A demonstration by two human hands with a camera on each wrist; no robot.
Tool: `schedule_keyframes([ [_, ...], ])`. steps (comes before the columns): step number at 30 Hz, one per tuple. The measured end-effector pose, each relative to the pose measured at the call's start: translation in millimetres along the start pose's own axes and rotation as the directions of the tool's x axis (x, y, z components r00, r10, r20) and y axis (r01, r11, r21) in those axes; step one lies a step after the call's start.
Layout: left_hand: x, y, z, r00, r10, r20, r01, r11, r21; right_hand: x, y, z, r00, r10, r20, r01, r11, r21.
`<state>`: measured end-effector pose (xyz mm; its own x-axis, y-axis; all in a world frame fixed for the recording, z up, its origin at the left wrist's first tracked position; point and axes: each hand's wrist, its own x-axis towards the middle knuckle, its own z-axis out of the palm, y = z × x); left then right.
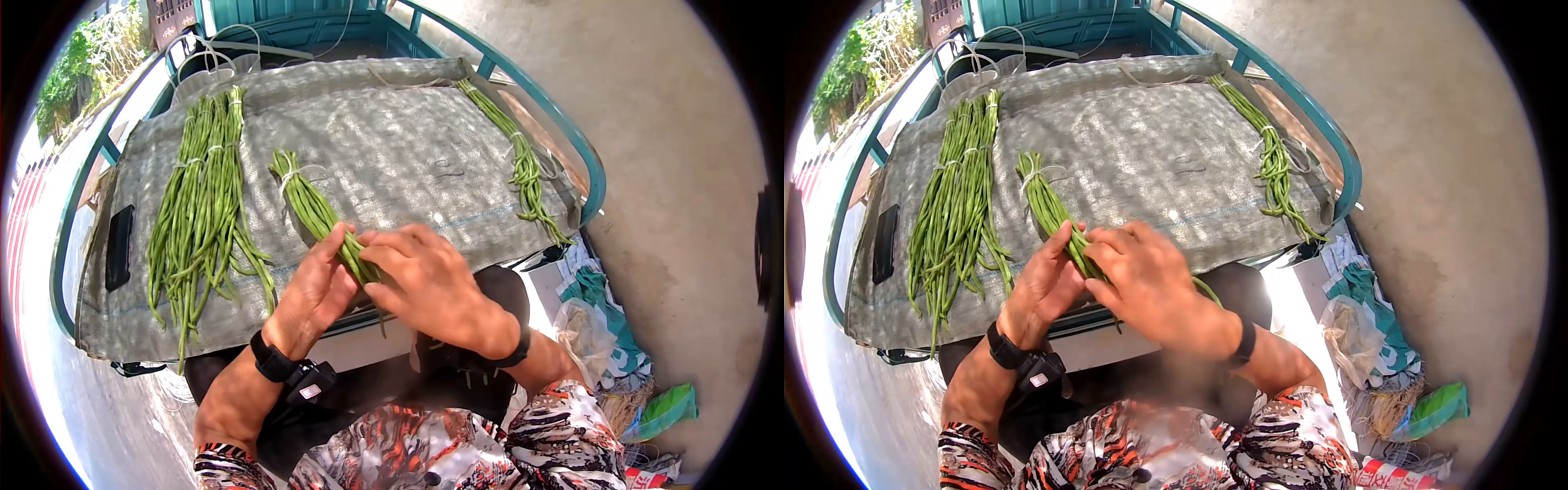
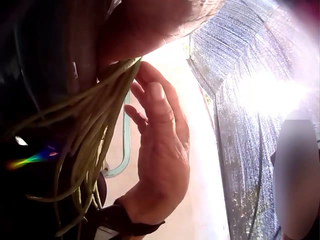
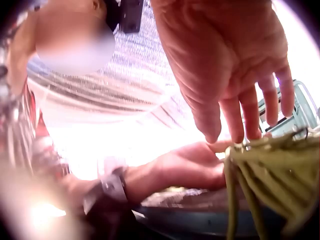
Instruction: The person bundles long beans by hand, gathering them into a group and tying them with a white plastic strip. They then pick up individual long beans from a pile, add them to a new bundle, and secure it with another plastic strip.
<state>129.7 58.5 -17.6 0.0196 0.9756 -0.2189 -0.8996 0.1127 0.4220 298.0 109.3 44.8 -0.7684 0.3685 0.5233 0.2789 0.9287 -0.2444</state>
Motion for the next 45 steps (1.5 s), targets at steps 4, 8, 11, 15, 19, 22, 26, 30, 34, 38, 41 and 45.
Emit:
schedule_keyframes([
  [4,-2.7,-3.7,0.8,0.995,0.092,0.037,-0.095,0.991,0.094,-7.3,24.7,-43.7,0.851,0.471,0.232,-0.486,0.874,0.011],
  [8,-4.7,-2.8,-1.2,0.999,0.039,-0.005,-0.038,0.997,0.065,-26.8,118.0,-68.1,0.785,0.619,-0.03,-0.587,0.726,-0.359],
  [11,-9.1,-0.9,7.3,1.0,0.014,-0.008,-0.015,0.997,-0.072,-50.3,201.7,-82.9,0.77,0.597,-0.223,-0.595,0.547,-0.589],
  [15,-10.0,-0.5,13.7,0.997,-0.079,0.022,0.082,0.985,-0.154,-90.2,316.9,-89.1,0.785,0.548,-0.29,-0.575,0.468,-0.671],
  [19,-9.9,-6.8,14.1,0.996,-0.088,-0.016,0.083,0.975,-0.204,-90.8,318.1,-89.1,0.736,0.632,-0.245,-0.616,0.474,-0.629],
  [22,-8.0,-10.2,11.0,0.998,-0.058,0.001,0.057,0.97,-0.236,-86.8,301.6,-89.3,0.711,0.648,-0.275,-0.64,0.432,-0.636],
  [26,-10.2,-11.7,14.9,0.998,-0.064,-0.027,0.055,0.969,-0.242,-89.4,304.6,-93.3,0.705,0.619,-0.348,-0.689,0.478,-0.545],
  [30,-9.9,-10.8,13.5,0.999,-0.03,0.036,0.036,0.986,-0.163,-53.5,278.0,-99.9,0.656,0.515,-0.551,-0.652,0.755,-0.07],
  [34,-9.7,-9.0,10.6,0.993,-0.053,0.102,0.072,0.979,-0.19,-11.6,236.0,-86.7,0.788,0.368,-0.493,-0.386,0.92,0.07],
  [38,-9.2,-10.5,6.7,0.994,-0.04,0.104,0.055,0.987,-0.15,18.6,158.5,-49.4,0.883,0.466,-0.065,-0.439,0.866,0.238],
  [41,-10.6,-10.2,7.7,0.998,-0.024,0.065,0.031,0.993,-0.115,29.7,98.2,-21.5,0.909,0.327,0.259,-0.382,0.902,0.202],
  [45,-12.2,-3.5,9.7,0.994,-0.026,0.11,0.039,0.992,-0.119,38.9,58.3,-1.7,0.917,0.109,0.384,-0.162,0.981,0.109],
])
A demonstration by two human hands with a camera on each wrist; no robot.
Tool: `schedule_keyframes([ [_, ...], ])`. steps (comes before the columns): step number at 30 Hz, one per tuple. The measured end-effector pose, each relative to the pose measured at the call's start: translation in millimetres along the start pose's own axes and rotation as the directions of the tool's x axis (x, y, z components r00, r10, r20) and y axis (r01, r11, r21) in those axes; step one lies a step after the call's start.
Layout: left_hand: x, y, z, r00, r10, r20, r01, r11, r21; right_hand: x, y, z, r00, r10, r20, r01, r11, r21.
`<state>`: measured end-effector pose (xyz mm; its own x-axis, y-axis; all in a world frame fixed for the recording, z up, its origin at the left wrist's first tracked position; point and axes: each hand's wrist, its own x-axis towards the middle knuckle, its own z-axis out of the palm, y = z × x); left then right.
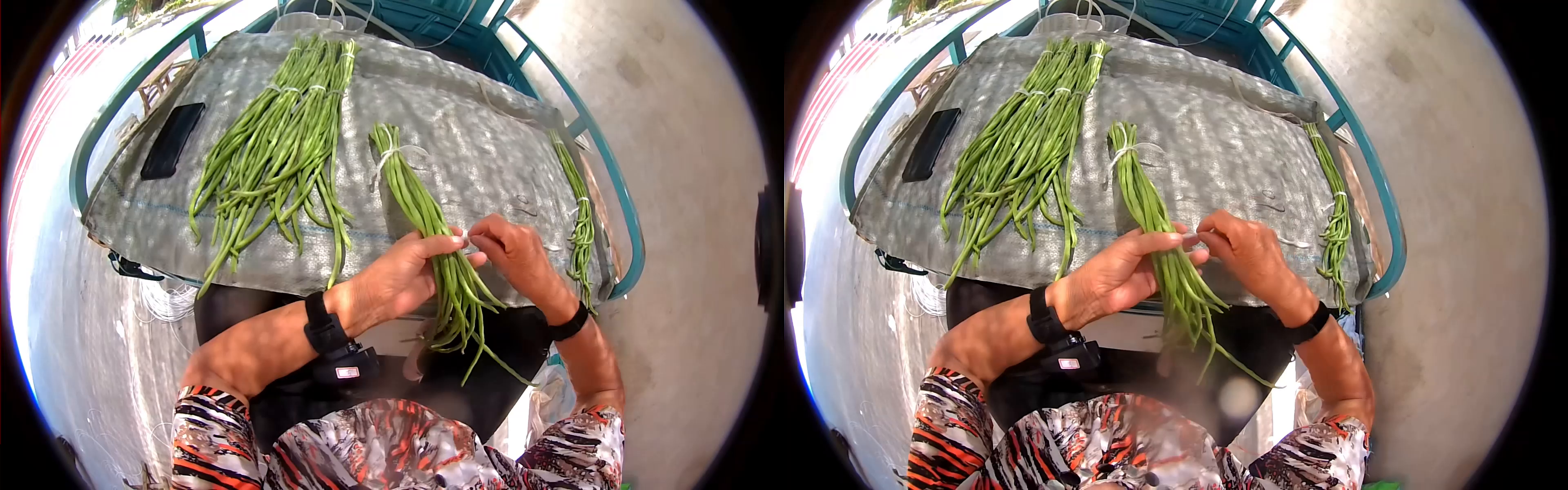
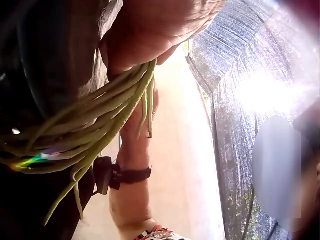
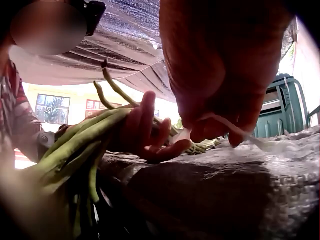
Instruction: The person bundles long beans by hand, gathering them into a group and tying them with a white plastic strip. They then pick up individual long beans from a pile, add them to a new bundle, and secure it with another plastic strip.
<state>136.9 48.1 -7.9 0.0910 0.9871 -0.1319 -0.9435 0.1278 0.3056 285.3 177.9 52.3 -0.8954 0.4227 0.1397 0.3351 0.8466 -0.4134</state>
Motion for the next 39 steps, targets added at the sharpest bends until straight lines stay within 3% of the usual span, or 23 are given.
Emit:
schedule_keyframes([
  [3,-0.6,3.0,-2.3,1.0,0.007,-0.001,-0.007,1.0,0.023,5.7,-15.1,-0.9,0.987,0.115,0.111,-0.12,0.992,0.038],
  [6,-2.2,6.6,-4.4,1.0,0.016,0.026,-0.017,0.998,0.059,8.3,-12.0,8.3,0.995,0.07,0.069,-0.083,0.977,0.197],
  [9,-3.8,8.8,-3.1,0.998,0.056,0.018,-0.058,0.991,0.12,10.5,-12.0,6.6,0.935,0.222,0.276,-0.327,0.84,0.434],
  [12,-3.7,10.1,-2.6,0.993,0.116,-0.015,-0.11,0.972,0.21,8.5,0.7,4.0,0.923,0.218,0.318,-0.34,0.85,0.403],
  [19,-1.6,20.5,-7.4,0.991,0.128,-0.029,-0.117,0.964,0.24,2.6,11.0,-19.8,0.884,0.308,0.353,-0.451,0.764,0.462],
  [23,2.3,21.9,-6.0,0.981,0.181,-0.075,-0.158,0.956,0.248,12.3,4.4,-14.0,0.904,0.379,0.198,-0.427,0.777,0.462],
  [26,4.4,22.3,-3.3,0.977,0.19,-0.093,-0.159,0.951,0.265,34.3,2.2,-0.5,0.953,0.267,0.146,-0.304,0.846,0.438],
  [29,7.0,27.0,-3.0,0.976,0.215,-0.045,-0.192,0.935,0.297,67.1,-4.1,19.2,0.934,0.273,0.232,-0.357,0.755,0.55],
  [32,14.7,26.8,-8.2,0.965,0.262,0.025,-0.254,0.905,0.34,94.9,-14.5,16.2,0.807,0.322,0.495,-0.574,0.627,0.527],
  [34,16.7,28.5,-7.9,0.964,0.261,0.044,-0.26,0.9,0.351,105.8,-13.8,29.7,0.785,0.314,0.533,-0.615,0.492,0.616],
  [35,16.7,28.9,-8.7,0.965,0.261,0.03,-0.253,0.893,0.371,110.2,-13.0,34.1,0.773,0.309,0.554,-0.634,0.42,0.65],
  [36,15.8,29.5,-8.2,0.965,0.262,0.015,-0.247,0.887,0.39,113.1,-15.4,26.4,0.778,0.215,0.59,-0.619,0.422,0.662],
  [39,14.1,35.2,-8.2,0.949,0.314,0.017,-0.281,0.82,0.498,113.2,-15.7,43.2,0.899,0.209,0.385,-0.433,0.284,0.856],
])
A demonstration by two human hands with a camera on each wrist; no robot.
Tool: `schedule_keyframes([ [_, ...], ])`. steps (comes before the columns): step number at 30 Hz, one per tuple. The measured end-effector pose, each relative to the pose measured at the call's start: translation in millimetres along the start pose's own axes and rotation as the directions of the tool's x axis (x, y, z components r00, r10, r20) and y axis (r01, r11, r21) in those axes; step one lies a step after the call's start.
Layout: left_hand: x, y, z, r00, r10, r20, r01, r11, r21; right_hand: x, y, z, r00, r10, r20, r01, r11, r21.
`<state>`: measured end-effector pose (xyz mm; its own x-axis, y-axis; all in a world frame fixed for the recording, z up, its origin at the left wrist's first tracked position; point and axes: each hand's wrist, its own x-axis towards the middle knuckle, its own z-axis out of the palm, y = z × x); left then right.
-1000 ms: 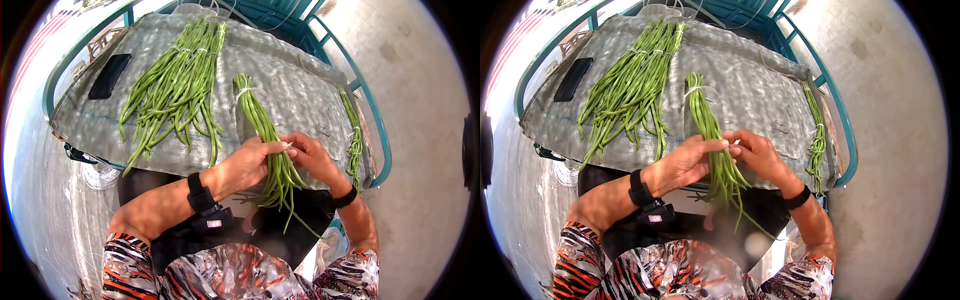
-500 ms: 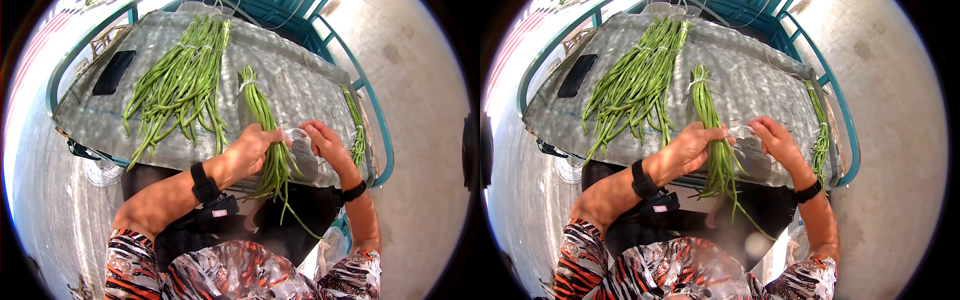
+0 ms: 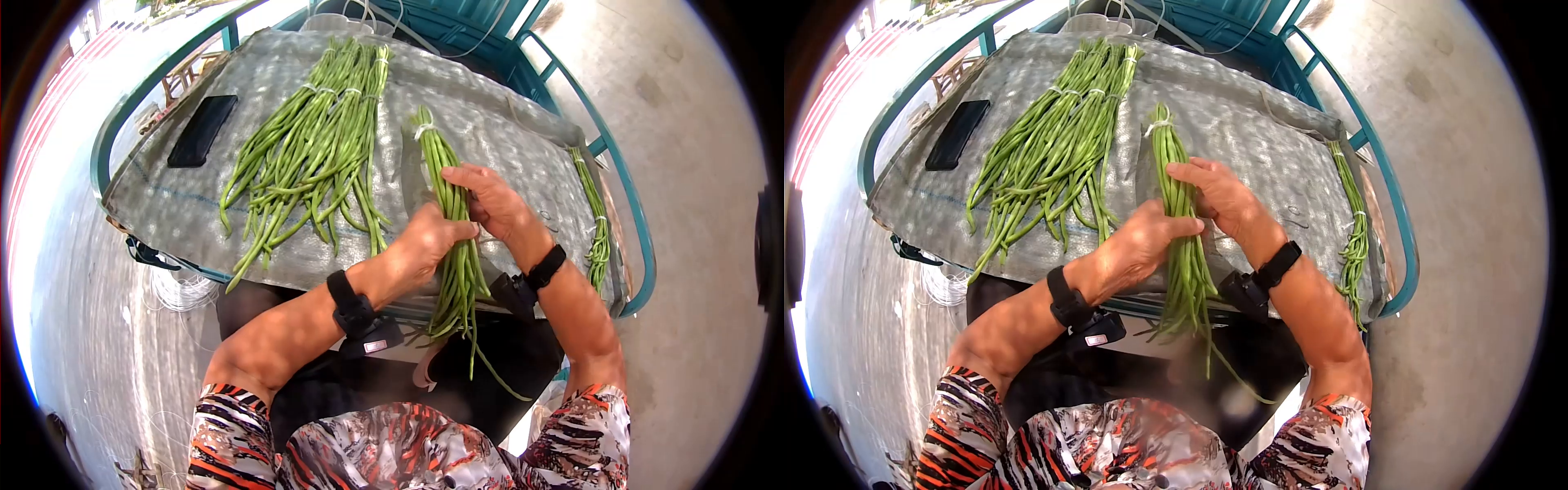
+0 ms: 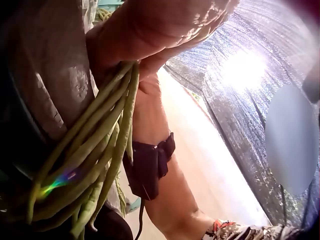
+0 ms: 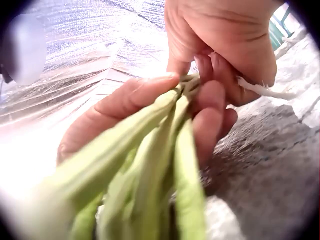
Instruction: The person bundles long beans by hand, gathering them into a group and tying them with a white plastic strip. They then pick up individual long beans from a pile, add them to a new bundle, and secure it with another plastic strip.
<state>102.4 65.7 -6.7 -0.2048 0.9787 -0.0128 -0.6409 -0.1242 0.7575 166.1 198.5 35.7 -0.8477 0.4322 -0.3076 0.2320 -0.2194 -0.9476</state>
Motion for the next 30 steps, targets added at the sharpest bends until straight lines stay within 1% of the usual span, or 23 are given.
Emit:
schedule_keyframes([
  [1,1.0,2.3,-0.9,1.0,0.025,-0.003,-0.025,0.998,0.051,-4.8,-3.8,2.9,0.998,-0.032,-0.049,0.03,0.999,-0.035],
  [4,-1.3,15.7,-4.3,0.99,0.022,-0.143,-0.007,0.995,0.104,7.1,6.2,3.0,0.98,-0.134,-0.147,0.119,0.987,-0.107],
  [5,-2.3,20.2,-5.3,0.991,0.015,-0.136,0.005,0.99,0.142,12.0,10.6,-1.4,0.978,-0.163,-0.134,0.144,0.98,-0.137],
  [8,-0.1,27.5,-10.7,0.969,0.126,-0.212,-0.015,0.888,0.46,32.6,32.1,-20.0,0.966,-0.241,-0.097,0.207,0.939,-0.274],
  [9,4.2,18.2,-19.3,0.93,0.309,-0.199,-0.078,0.695,0.715,28.1,27.7,-15.1,0.98,-0.174,-0.099,0.137,0.944,-0.301],
  [10,8.0,9.3,-26.5,0.872,0.472,-0.127,-0.1,0.427,0.899,25.2,21.9,-13.6,0.981,-0.137,-0.135,0.081,0.932,-0.354],
  [12,11.0,0.0,-33.6,0.842,0.521,-0.135,-0.056,0.335,0.941,20.7,11.6,-13.6,0.975,-0.066,-0.211,-0.037,0.893,-0.448],
  [13,0.5,18.2,-17.0,0.875,0.416,-0.246,-0.018,0.537,0.844,18.2,8.6,-14.1,0.963,-0.129,-0.238,-0.01,0.862,-0.506],
  [14,-5.4,28.0,-7.9,0.899,0.286,-0.331,0.034,0.71,0.704,15.5,6.1,-15.0,0.946,-0.192,-0.26,0.013,0.827,-0.562],
  [15,-4.1,28.3,-10.7,0.898,0.294,-0.328,-0.004,0.75,0.662,12.4,3.3,-16.5,0.926,-0.256,-0.278,0.032,0.786,-0.617],
  [17,0.4,29.8,-18.4,0.894,0.312,-0.321,-0.081,0.818,0.57,0.1,-5.4,-24.3,0.948,-0.212,-0.238,0.035,0.811,-0.583],
  [19,-4.5,40.8,-6.8,0.844,0.359,-0.398,-0.103,0.838,0.537,-9.2,-9.5,-32.8,0.971,-0.147,-0.19,0.028,0.854,-0.52],
  [20,-6.3,44.4,-2.4,0.816,0.38,-0.436,-0.115,0.846,0.52,-12.3,-8.8,-37.2,0.972,-0.155,-0.175,0.035,0.837,-0.546],
  [21,-5.8,44.5,-2.1,0.8,0.406,-0.442,-0.159,0.853,0.496,-14.8,-8.1,-40.3,0.974,-0.162,-0.159,0.043,0.82,-0.571],
  [22,-7.0,44.8,-1.1,0.803,0.412,-0.431,-0.152,0.84,0.521,-16.6,-7.2,-41.5,0.975,-0.169,-0.142,0.052,0.801,-0.596],
  [24,-11.7,47.2,3.0,0.809,0.423,-0.407,-0.137,0.81,0.57,-22.4,-7.5,-38.1,0.981,-0.142,-0.134,0.042,0.822,-0.567],
  [25,-12.6,48.0,5.2,0.818,0.422,-0.391,-0.15,0.813,0.563,-26.1,-8.1,-34.5,0.983,-0.13,-0.13,0.037,0.833,-0.552],
  [28,-11.6,47.3,9.5,0.843,0.433,-0.319,-0.206,0.808,0.552,-31.6,-5.7,-15.4,0.98,-0.185,-0.079,0.104,0.8,-0.591],
  [29,-11.1,45.2,8.6,0.848,0.448,-0.284,-0.236,0.799,0.554,-33.3,-2.2,-8.3,0.961,-0.275,-0.023,0.211,0.787,-0.579],
  [30,-10.8,44.2,8.4,0.851,0.462,-0.25,-0.265,0.789,0.555,-32.0,0.2,-3.6,0.963,-0.27,0.006,0.229,0.805,-0.547],
])
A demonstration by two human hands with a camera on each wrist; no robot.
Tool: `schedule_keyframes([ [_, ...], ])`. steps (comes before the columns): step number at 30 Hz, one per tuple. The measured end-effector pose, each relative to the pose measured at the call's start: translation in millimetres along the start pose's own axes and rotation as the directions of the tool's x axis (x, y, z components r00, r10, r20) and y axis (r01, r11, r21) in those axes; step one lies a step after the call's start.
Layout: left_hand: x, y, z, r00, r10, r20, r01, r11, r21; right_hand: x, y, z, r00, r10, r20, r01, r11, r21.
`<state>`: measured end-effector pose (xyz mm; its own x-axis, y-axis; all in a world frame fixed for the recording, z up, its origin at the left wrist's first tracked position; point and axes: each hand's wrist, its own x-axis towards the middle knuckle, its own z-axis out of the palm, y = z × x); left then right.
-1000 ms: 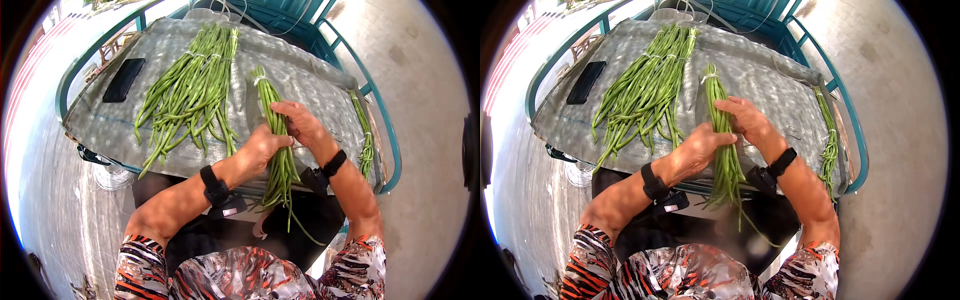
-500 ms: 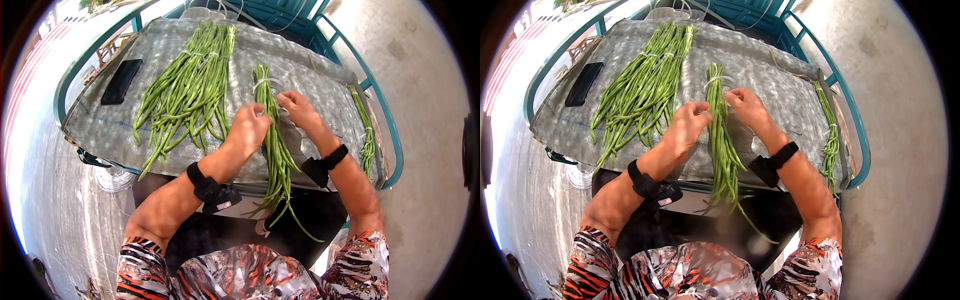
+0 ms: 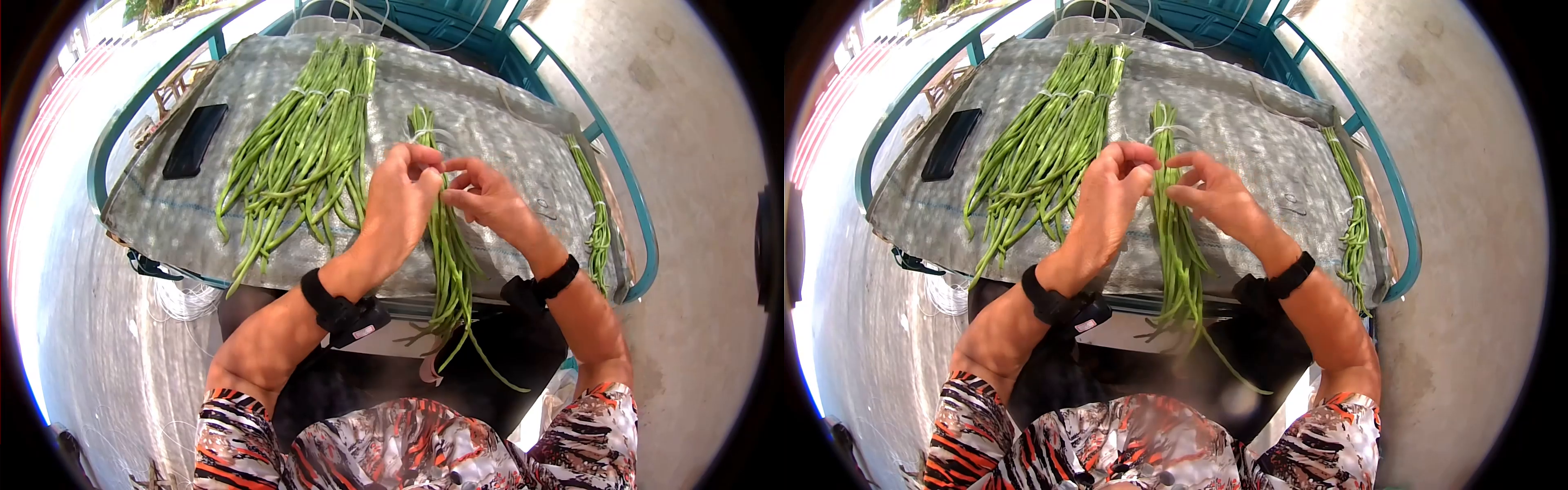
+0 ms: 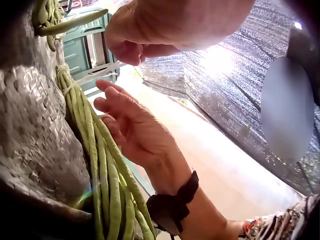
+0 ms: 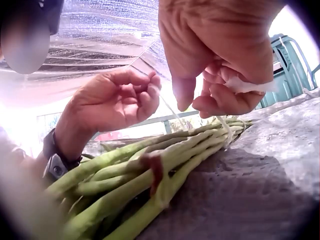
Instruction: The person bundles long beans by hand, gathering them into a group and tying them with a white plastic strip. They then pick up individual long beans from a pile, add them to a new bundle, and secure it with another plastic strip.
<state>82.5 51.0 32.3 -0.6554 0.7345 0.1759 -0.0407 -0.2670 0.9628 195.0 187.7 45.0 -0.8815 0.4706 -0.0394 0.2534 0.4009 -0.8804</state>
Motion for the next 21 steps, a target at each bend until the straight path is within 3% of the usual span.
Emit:
schedule_keyframes([
  [3,1.5,1.9,-0.6,0.97,-0.055,0.237,0.112,0.966,-0.234,3.1,6.3,9.3,0.996,-0.048,0.081,0.033,0.983,0.182],
  [6,3.4,-11.5,3.6,0.999,-0.001,0.033,0.014,0.915,-0.404,3.7,5.0,6.6,0.997,0.071,0.021,-0.073,0.986,0.15],
  [8,9.2,-31.0,1.4,0.996,0.076,-0.041,-0.077,0.996,-0.035,-0.8,6.8,5.9,0.992,0.104,-0.074,-0.08,0.957,0.279],
  [10,5.3,-27.9,-5.6,0.993,-0.026,0.118,-0.013,0.948,0.318,-7.8,5.6,7.3,0.984,0.145,-0.108,-0.091,0.914,0.396],
  [11,3.0,-26.1,-4.9,0.973,-0.129,0.189,0.081,0.967,0.243,-13.6,1.8,8.4,0.981,0.165,-0.099,-0.103,0.887,0.451],
  [14,-6.6,-46.5,2.0,0.978,0.111,0.175,-0.16,0.943,0.292,-23.5,-1.1,13.3,0.98,0.19,-0.062,-0.137,0.864,0.484],
  [18,-7.6,-56.7,0.5,0.95,0.225,0.215,-0.298,0.855,0.424,-28.5,5.1,18.9,0.978,0.198,-0.065,-0.15,0.887,0.438],
  [21,-8.8,-52.1,1.7,0.969,0.114,0.22,-0.191,0.909,0.37,-28.3,8.7,18.5,0.975,0.215,-0.06,-0.175,0.902,0.395],
])
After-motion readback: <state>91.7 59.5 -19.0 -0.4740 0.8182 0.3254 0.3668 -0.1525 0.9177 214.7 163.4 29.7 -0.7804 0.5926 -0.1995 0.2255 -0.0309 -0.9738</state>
